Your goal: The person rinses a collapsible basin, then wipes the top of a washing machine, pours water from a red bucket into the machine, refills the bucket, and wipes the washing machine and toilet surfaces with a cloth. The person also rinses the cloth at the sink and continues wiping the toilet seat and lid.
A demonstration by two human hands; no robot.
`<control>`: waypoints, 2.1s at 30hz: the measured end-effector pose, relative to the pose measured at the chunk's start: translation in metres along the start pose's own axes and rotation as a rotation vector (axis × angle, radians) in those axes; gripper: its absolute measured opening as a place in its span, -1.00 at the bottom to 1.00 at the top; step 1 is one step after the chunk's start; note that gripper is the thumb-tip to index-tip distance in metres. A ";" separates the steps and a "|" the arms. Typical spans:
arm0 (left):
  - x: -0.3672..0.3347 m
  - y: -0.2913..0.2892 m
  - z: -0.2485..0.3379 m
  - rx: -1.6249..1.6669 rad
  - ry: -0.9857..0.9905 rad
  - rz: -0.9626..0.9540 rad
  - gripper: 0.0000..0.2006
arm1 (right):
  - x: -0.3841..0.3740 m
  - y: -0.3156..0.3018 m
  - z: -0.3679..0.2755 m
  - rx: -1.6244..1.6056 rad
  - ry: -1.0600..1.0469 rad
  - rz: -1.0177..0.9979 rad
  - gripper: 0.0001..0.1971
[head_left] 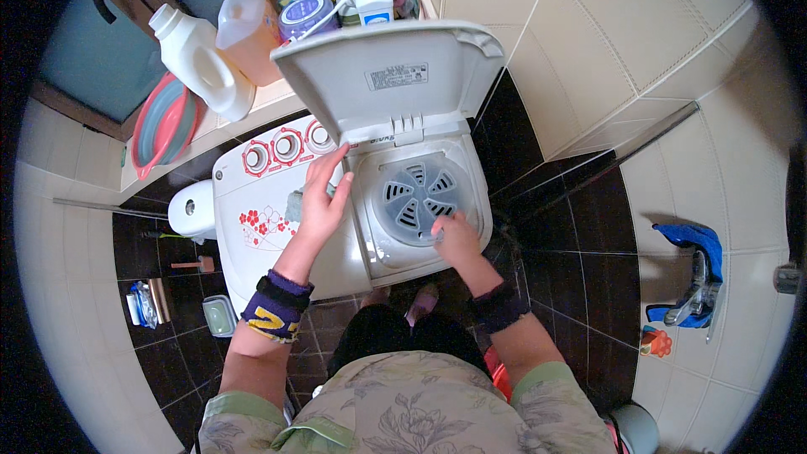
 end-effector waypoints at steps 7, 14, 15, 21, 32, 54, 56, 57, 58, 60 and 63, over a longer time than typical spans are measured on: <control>0.027 0.031 -0.033 0.007 -0.140 -0.203 -0.75 | -0.068 -0.108 -0.068 -0.269 -0.215 0.045 -0.74; 0.049 0.117 -0.040 0.058 -0.082 -0.652 -0.73 | -0.101 -0.092 -0.010 -0.526 -0.152 0.394 -0.41; 0.054 0.135 -0.046 0.054 -0.113 -0.764 -0.68 | -0.092 -0.081 0.012 -0.426 -0.032 0.416 -0.41; 0.061 0.255 -0.081 -0.345 0.074 -1.119 -0.31 | -0.004 -0.005 0.092 -0.063 0.230 0.534 -0.40; 0.051 0.382 -0.125 -0.899 0.389 -1.495 0.21 | 0.003 0.021 0.113 -0.365 0.406 0.413 -0.39; 0.057 0.372 -0.186 -0.544 0.444 -1.628 -0.62 | 0.003 0.014 0.108 -0.375 0.368 0.536 -0.39; 0.050 0.368 -0.188 -0.509 0.501 -1.568 -0.68 | 0.003 0.016 0.110 -0.383 0.371 0.529 -0.39; 0.046 0.367 -0.188 -0.495 0.521 -1.521 -0.70 | 0.002 0.017 0.111 -0.387 0.376 0.529 -0.39; 0.043 0.371 -0.186 -0.507 0.483 -1.476 -0.72 | 0.002 0.017 0.111 -0.390 0.366 0.537 -0.39; 0.041 0.381 -0.185 -0.562 0.227 -1.452 -0.69 | 0.003 0.017 0.111 -0.398 0.343 0.545 -0.39; 0.035 0.373 -0.135 -0.563 0.636 -0.632 -0.74 | 0.003 0.018 0.112 -0.391 0.363 0.541 -0.39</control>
Point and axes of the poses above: each hand's wrist, its own x-axis away from the middle knuckle, its own y-axis out of the palm, z = x × y, the point moved 5 cm from there along -x, towards the middle knuckle, and after that the axes turned 1 degree about y, right-handed, at the moved point
